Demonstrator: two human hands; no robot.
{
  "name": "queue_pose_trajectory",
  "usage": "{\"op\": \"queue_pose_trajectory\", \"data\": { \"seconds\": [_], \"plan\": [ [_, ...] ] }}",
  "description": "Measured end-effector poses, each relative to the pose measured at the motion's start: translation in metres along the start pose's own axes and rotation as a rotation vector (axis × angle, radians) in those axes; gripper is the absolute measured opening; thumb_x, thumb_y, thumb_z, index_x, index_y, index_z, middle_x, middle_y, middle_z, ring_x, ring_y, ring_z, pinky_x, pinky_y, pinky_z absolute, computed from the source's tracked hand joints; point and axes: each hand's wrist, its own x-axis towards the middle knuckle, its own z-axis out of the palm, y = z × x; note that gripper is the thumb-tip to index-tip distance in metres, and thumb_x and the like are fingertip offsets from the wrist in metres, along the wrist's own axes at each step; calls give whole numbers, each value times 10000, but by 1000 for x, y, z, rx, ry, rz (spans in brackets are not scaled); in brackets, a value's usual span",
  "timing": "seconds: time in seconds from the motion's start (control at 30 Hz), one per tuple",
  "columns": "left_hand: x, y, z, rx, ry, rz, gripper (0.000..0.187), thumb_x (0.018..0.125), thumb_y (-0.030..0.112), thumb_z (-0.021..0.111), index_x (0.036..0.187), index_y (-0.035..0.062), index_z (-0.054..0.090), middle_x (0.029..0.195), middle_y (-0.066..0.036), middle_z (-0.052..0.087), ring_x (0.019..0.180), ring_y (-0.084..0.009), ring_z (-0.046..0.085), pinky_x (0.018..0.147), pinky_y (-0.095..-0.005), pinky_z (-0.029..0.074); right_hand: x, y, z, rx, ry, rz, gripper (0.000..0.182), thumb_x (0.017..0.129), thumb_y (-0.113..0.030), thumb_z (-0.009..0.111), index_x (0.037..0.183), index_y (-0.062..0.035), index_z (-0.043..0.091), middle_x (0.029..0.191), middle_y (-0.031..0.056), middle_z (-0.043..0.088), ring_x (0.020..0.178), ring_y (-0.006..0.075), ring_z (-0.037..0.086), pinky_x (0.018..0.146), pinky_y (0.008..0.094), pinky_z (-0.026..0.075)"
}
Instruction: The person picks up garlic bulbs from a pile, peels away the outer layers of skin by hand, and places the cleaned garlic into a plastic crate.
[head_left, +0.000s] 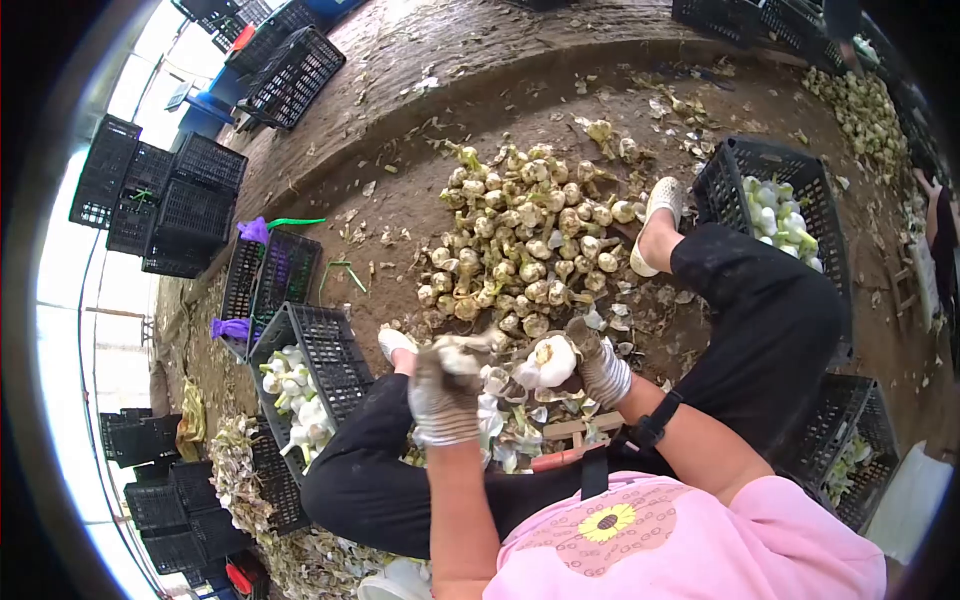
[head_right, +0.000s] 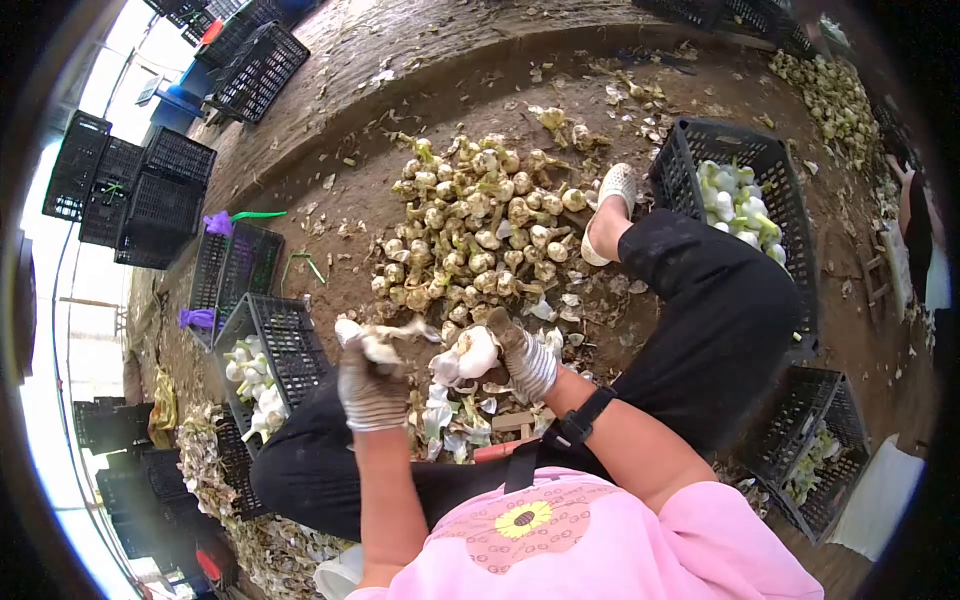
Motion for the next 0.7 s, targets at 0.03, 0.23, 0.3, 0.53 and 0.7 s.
{"op": "queue_pose_trajectory", "data": {
  "seconds": [0.03,0.23,0.3,0.53,0.7],
  "plan": [
    [-2,9,-3,172,-75,61,179,781,196,663,810,52,559,746,-60,599,592,-111,553,479,-220,442,1,0,-4,42,20,6,797,692,-753,445,1040,-47,570,869,60,634,721,137,630,581,258,527],
    [-32,1,-37,1622,-150,108,597,661,254,771,1153,25,522,1022,-104,562,841,-196,569,756,-299,478,0,-6,1,100,21,43,925,668,-770,453,1118,35,515,1058,161,595,924,251,617,787,352,522],
    [-43,-24,-11,1268,-137,310,603,662,309,774,1127,10,535,1004,-99,554,849,-174,562,751,-283,470,0,-3,3,82,16,51,920,662,-779,447,1092,30,536,1040,156,603,908,247,620,770,348,525],
    [-24,-37,23,420,60,152,175,810,223,643,825,65,568,622,-24,543,512,-141,520,445,-266,437,-17,-18,24,32,18,139,922,634,-818,414,1023,-2,594,947,109,637,807,210,634,713,315,521],
    [-17,-8,-4,1193,-11,153,346,785,157,669,1075,34,525,823,-71,591,657,-133,564,573,-264,493,-21,-27,23,-199,-60,107,842,683,-774,418,1046,-37,601,932,70,640,795,162,628,671,289,520]
  ]
}}
